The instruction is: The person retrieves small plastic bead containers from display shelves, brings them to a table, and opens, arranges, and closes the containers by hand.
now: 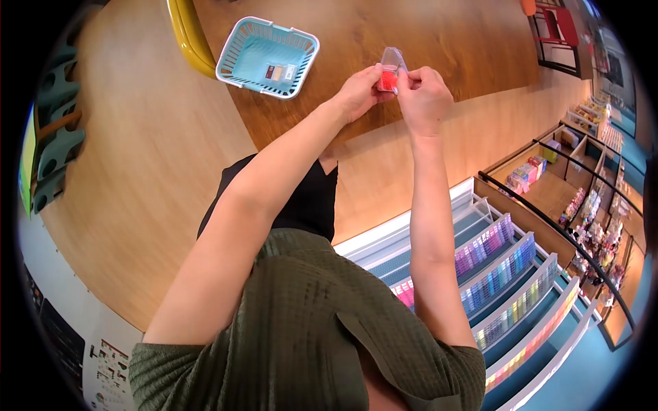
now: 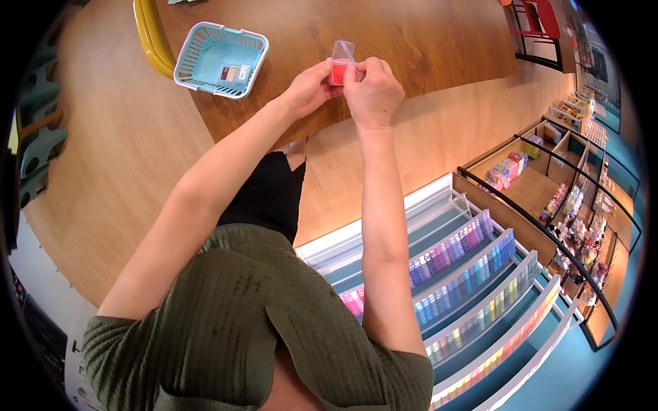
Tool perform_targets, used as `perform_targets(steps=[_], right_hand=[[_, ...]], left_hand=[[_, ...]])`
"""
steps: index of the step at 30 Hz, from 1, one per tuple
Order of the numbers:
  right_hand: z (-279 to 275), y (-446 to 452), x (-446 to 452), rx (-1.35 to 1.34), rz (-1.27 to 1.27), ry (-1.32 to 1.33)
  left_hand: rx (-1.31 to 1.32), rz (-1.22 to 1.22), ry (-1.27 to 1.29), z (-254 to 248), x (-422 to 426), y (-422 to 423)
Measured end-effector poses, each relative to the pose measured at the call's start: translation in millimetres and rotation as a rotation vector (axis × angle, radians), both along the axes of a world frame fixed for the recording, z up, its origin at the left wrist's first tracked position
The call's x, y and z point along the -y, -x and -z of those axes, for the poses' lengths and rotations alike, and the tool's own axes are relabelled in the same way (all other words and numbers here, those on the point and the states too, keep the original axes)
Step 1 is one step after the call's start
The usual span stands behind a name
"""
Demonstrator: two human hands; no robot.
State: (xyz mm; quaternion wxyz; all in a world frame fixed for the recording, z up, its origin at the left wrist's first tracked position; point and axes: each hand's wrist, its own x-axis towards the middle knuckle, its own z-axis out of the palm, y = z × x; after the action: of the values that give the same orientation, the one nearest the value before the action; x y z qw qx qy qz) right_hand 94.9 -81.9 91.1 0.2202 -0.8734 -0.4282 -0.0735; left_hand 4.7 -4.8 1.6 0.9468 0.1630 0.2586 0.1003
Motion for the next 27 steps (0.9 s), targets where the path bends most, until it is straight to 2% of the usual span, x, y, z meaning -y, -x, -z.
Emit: perform_targets(steps=[17, 23, 26, 27], right_hand=[[-10.2, -4.4, -1.6, 0.002, 0.048, 0.179], [-20.5, 2.4, -5.8, 0.001, 0.032, 0.105], [-9.7, -3.8, 0.7, -0.108, 0.035, 0.086], [-7.7, -8.0, -2.3, -0.297, 0.08, -0.08]], left_hand=[[0.026, 0.047, 0.001, 2.6, 0.8, 0.3], [0.006, 0.06, 0.015, -1.1, -1.4, -0.1], [0.009, 0.036, -0.006, 0.2, -1.6, 3.0], [0.007, 0.037, -0.005, 0.3, -7.2, 2.5]])
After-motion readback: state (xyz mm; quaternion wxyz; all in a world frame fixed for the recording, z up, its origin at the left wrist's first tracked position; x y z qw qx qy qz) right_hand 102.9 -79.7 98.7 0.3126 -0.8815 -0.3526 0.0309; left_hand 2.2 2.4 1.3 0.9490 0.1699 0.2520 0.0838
